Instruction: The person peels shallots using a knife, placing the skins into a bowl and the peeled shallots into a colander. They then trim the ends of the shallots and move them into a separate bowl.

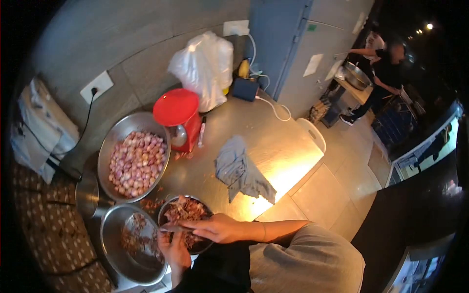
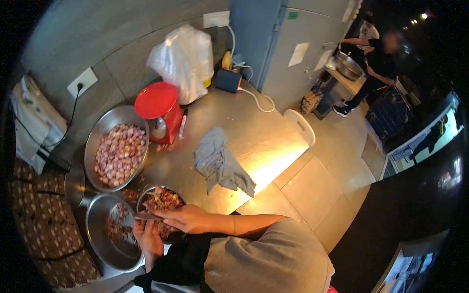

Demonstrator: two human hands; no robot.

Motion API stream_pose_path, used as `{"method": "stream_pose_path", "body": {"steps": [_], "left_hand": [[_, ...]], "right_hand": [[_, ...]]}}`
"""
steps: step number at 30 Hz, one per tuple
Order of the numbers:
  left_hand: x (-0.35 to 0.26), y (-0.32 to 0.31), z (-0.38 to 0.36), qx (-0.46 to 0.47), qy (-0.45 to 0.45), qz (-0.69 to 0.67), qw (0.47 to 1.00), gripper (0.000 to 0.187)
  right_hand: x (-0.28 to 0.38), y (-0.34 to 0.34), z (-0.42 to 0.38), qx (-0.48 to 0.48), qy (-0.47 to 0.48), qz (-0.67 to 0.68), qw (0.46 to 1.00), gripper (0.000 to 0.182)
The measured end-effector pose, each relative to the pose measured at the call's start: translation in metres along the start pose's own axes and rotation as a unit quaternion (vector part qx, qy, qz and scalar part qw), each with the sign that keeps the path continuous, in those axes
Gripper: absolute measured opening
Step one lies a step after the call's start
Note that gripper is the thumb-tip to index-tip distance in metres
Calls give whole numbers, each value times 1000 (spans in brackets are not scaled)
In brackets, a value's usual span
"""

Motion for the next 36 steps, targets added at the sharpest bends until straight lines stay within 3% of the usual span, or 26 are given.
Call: {"method": "stream_pose_path", "body": {"steps": [4, 15, 19, 22, 25, 32, 36], "left_hand": [[-5, -6, -1, 0, 0, 3, 1000, 26], [-8, -9, -1, -7, 7, -3, 1000, 25], [-7, -9, 0, -13, 21, -7, 1000, 23], [1, -1, 2, 0, 35, -10, 999, 23], [1, -3, 0, 6, 30, 14, 999, 25], [-3, -13, -2, 12, 3, 23, 1000, 35], [-5, -21, -4, 6, 37, 42, 998, 35]], "right_hand": [[2, 1, 1, 4, -5, 95, 995, 41], [-8, 11, 2, -48, -14, 115, 992, 42], [-4, 18, 0, -32, -28, 128, 991, 41], [-11, 4, -1, 57, -89, 130, 986, 41], [3, 7, 1, -30, 43, 208, 977, 41], [-9, -3, 0, 45, -29, 206, 977, 42], [-12, -15, 3, 47, 7, 277, 960, 45]]}}
Point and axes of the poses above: each hand's wrist, its own z-axis towards the middle knuckle, its own y-axis out of the back of the hand, x = y × z, the point moved 9 cm from there along z, towards the middle knuckle, and after that the axes turned 4 degrees about -x, right-handed, at the moved point
